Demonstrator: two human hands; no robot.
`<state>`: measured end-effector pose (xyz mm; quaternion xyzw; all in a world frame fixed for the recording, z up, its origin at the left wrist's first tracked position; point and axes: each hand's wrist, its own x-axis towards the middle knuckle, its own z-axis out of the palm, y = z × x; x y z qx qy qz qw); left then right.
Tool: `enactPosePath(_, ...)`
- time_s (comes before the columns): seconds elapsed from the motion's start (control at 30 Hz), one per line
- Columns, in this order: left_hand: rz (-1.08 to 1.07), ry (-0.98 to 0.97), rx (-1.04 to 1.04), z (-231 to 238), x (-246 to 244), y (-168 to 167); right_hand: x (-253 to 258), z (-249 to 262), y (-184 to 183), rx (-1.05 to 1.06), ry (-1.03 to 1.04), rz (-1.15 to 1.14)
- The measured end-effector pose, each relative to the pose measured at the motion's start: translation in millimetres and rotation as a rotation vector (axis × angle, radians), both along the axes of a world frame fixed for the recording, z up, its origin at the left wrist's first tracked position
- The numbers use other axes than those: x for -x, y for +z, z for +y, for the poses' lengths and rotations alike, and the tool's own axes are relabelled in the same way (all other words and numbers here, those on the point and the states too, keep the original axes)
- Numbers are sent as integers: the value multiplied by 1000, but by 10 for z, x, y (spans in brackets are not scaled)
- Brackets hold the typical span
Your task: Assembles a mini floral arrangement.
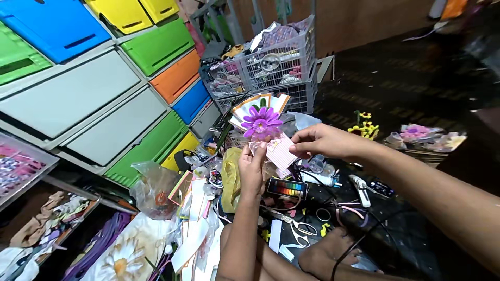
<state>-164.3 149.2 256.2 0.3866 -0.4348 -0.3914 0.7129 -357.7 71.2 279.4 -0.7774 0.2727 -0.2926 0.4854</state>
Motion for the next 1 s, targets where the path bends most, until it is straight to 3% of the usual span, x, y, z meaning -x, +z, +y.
enactPosePath(0.1,68,28,6,-9,-44,-9,189,-127,85,91,2,-13)
enactPosePath(0.23,78,-6,51,14,-39,-2,308,-229,98,112,-266,56)
enactPosePath(0.6,84,-11,-34,-30,85,1,73,-106,-3,-18,97,-24)
enactPosePath(0.77,179,-94,-56,-56,109,-11,10,-111,-67,-48,107,-42)
enactPosePath(1.0,53,35,-36,-79,75,4,88,-184,-57,3,18,52)
